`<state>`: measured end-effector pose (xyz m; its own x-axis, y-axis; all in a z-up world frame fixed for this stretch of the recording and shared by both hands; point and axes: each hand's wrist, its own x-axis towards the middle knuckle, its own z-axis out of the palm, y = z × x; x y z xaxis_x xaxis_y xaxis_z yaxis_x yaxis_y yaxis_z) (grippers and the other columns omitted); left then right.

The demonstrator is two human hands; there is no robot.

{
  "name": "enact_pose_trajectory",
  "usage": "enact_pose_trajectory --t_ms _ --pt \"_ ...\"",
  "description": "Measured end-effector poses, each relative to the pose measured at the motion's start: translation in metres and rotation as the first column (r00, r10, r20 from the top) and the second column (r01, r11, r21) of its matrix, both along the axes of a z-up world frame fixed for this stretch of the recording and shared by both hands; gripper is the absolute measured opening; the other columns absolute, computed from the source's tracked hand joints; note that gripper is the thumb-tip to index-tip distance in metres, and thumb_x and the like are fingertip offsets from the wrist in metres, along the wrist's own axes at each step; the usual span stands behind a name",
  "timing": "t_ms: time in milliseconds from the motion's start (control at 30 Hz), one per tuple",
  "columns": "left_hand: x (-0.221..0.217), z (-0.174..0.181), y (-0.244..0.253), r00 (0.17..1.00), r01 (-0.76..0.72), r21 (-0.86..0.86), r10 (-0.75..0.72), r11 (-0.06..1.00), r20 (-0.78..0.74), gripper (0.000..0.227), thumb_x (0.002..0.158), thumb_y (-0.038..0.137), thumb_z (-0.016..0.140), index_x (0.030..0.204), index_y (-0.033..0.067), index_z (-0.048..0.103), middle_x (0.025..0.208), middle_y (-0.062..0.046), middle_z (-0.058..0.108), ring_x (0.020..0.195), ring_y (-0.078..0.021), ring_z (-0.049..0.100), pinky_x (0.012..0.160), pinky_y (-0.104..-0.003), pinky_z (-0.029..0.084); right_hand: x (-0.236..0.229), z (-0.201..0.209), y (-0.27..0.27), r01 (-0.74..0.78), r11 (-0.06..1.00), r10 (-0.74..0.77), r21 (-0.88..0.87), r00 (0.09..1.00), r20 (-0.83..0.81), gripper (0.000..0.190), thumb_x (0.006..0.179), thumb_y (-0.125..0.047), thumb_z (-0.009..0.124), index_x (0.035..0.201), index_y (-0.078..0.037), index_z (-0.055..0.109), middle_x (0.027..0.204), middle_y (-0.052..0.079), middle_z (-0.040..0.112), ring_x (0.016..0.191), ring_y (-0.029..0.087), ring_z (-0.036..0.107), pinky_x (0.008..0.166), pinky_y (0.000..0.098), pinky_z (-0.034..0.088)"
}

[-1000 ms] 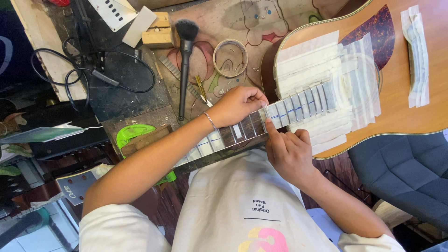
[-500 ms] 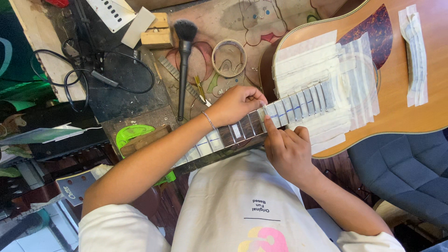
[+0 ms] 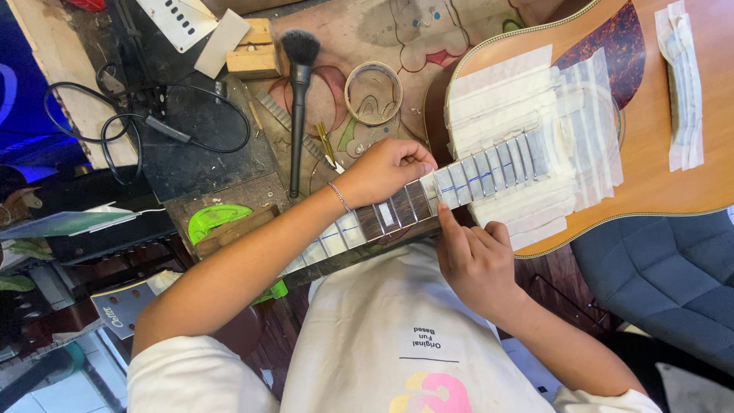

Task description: The person applies white tape to the fretboard of a guitar neck and uses a utility knife to trim the tape flush with the frets. The person repeatedly aligns, cuts, and removes tape sections along the neck.

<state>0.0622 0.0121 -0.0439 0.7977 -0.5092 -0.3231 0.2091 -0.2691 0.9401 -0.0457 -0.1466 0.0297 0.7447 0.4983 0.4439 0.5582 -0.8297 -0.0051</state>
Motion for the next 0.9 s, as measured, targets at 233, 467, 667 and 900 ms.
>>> enact_pose_trajectory --t_ms 233,467,667,900 --pt "0.0 0.001 -0.002 1.0 -0.005 0.004 0.005 1.0 0.013 0.016 0.077 0.024 0.063 0.087 0.0141 0.07 0.061 0.001 0.058 0.059 -0.0112 0.058 0.063 -0.027 0.048 -0.014 0.0 -0.01 -0.008 1.0 0.008 0.004 0.999 -0.035 0.035 0.072 0.002 0.056 0.106 0.001 0.066 0.05 0.0 0.042 0.042 0.013 0.044 0.057 0.0267 0.039" --pt "-0.001 0.001 -0.002 1.0 -0.011 0.013 0.011 1.0 0.013 0.016 0.077 0.025 0.063 0.087 0.0146 0.07 0.061 0.001 0.058 0.06 -0.0112 0.058 0.064 -0.028 0.049 -0.025 -0.001 -0.015 -0.001 0.999 0.003 0.039 0.998 -0.068 0.035 0.073 0.001 0.057 0.107 0.001 0.066 0.049 0.001 0.044 0.041 0.014 0.046 0.057 0.0267 0.039" --pt "-0.002 0.002 -0.001 1.0 -0.024 -0.003 0.024 1.0 -0.014 0.015 0.075 0.025 0.064 0.085 0.0147 0.069 0.064 0.003 0.06 0.059 -0.0086 0.059 0.065 -0.026 0.05 -0.023 0.006 -0.012 -0.003 0.994 0.011 0.106 0.997 -0.074 0.033 0.074 0.001 0.056 0.106 0.0 0.067 0.05 0.0 0.045 0.042 0.013 0.045 0.058 0.0264 0.039" --pt "0.0 -0.002 -0.002 1.0 -0.016 -0.004 0.016 1.0 0.011 0.014 0.074 0.023 0.065 0.084 0.014 0.068 0.063 0.003 0.061 0.059 -0.0088 0.06 0.064 -0.027 0.05 0.001 -0.006 -0.005 -0.016 0.997 0.016 0.077 1.0 0.011 0.034 0.073 0.001 0.057 0.105 0.0 0.068 0.05 0.0 0.043 0.042 0.012 0.043 0.058 0.0273 0.037"
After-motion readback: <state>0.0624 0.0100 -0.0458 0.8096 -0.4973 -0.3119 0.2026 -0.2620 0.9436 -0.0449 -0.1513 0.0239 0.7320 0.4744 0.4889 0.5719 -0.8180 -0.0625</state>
